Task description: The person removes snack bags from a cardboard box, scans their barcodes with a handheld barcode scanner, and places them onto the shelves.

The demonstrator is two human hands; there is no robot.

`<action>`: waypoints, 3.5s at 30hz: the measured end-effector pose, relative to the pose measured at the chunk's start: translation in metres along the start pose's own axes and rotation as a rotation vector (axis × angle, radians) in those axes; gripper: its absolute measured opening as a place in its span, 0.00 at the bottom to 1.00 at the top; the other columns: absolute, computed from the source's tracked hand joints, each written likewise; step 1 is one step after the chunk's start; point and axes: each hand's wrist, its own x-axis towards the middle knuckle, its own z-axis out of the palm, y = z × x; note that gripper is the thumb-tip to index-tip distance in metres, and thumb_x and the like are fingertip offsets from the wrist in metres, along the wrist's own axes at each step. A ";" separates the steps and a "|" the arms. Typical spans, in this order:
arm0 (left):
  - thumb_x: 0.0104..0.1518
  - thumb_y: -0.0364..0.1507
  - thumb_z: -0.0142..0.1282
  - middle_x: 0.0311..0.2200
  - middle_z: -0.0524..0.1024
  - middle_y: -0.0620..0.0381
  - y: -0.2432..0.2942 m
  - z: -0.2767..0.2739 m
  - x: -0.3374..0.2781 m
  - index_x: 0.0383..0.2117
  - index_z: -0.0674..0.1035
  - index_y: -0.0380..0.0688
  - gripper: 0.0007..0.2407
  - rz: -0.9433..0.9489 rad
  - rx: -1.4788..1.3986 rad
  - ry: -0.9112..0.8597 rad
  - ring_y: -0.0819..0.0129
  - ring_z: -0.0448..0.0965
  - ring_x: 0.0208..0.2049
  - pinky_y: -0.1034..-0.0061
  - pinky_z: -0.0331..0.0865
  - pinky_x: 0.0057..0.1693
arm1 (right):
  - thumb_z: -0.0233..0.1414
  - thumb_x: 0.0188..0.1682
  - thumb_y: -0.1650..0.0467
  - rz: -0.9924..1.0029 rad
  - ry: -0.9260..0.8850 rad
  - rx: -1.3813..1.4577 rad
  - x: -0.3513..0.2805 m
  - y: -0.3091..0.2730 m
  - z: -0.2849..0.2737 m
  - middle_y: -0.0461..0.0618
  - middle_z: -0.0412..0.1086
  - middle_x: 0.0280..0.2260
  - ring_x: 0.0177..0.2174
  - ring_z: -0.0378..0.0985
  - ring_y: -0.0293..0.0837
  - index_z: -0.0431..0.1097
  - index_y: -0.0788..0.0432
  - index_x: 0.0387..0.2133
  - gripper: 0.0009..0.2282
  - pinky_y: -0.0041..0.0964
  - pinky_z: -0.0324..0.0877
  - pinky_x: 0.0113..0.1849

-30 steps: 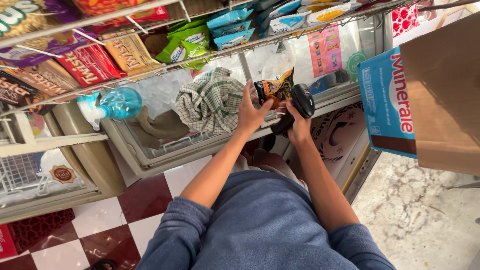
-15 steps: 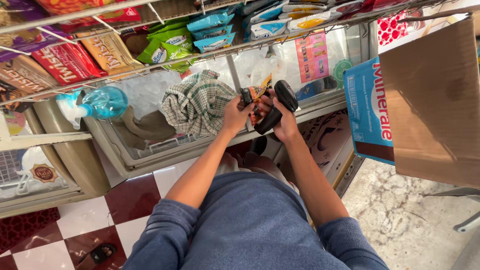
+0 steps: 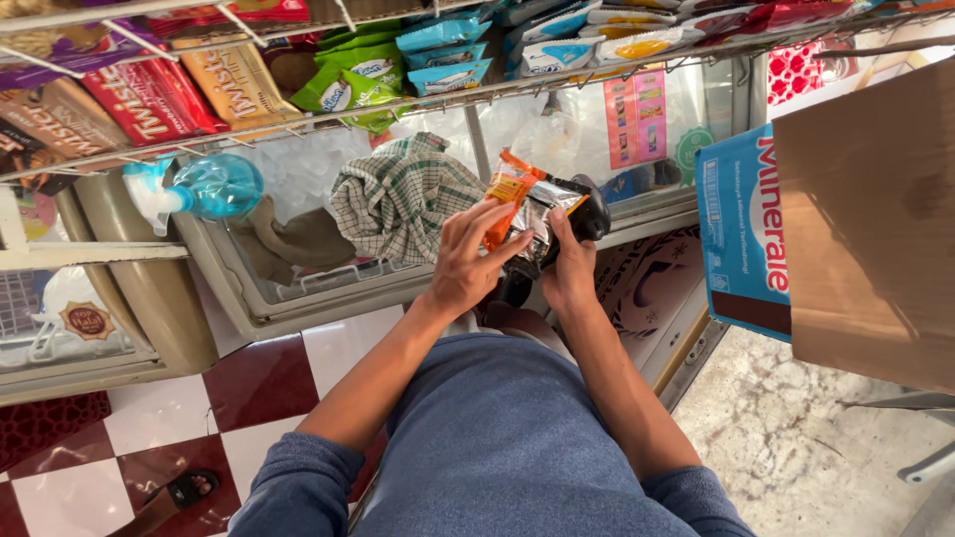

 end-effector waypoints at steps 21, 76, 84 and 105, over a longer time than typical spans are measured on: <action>0.57 0.25 0.66 0.61 0.75 0.53 0.005 -0.043 0.012 0.63 0.72 0.44 0.25 -0.472 -0.834 -0.234 0.67 0.79 0.57 0.72 0.75 0.61 | 0.65 0.45 0.76 -0.314 -0.101 -0.300 -0.015 -0.017 -0.016 0.46 0.70 0.38 0.39 0.74 0.40 0.67 0.63 0.45 0.17 0.37 0.75 0.43; 0.68 0.29 0.56 0.54 0.73 0.57 0.024 0.013 0.002 0.61 0.72 0.42 0.17 -0.840 -1.138 0.110 0.77 0.70 0.32 0.83 0.67 0.37 | 0.58 0.51 0.78 -0.239 -0.291 -0.377 -0.052 0.008 0.007 0.47 0.72 0.37 0.37 0.77 0.40 0.70 0.63 0.42 0.09 0.37 0.74 0.38; 0.58 0.26 0.67 0.52 0.81 0.49 0.002 -0.025 0.010 0.57 0.76 0.46 0.20 -0.459 -0.671 -0.050 0.63 0.85 0.52 0.72 0.77 0.54 | 0.60 0.49 0.70 -0.242 -0.324 -1.086 -0.077 -0.051 -0.003 0.45 0.74 0.24 0.26 0.75 0.36 0.74 0.63 0.34 0.07 0.32 0.71 0.31; 0.52 0.23 0.64 0.39 0.82 0.52 -0.003 -0.030 0.011 0.56 0.75 0.51 0.23 -0.581 -0.589 -0.335 0.60 0.83 0.31 0.68 0.74 0.41 | 0.60 0.48 0.67 -0.106 -0.488 -1.220 -0.083 -0.045 0.007 0.46 0.74 0.21 0.23 0.77 0.36 0.73 0.62 0.32 0.09 0.33 0.72 0.29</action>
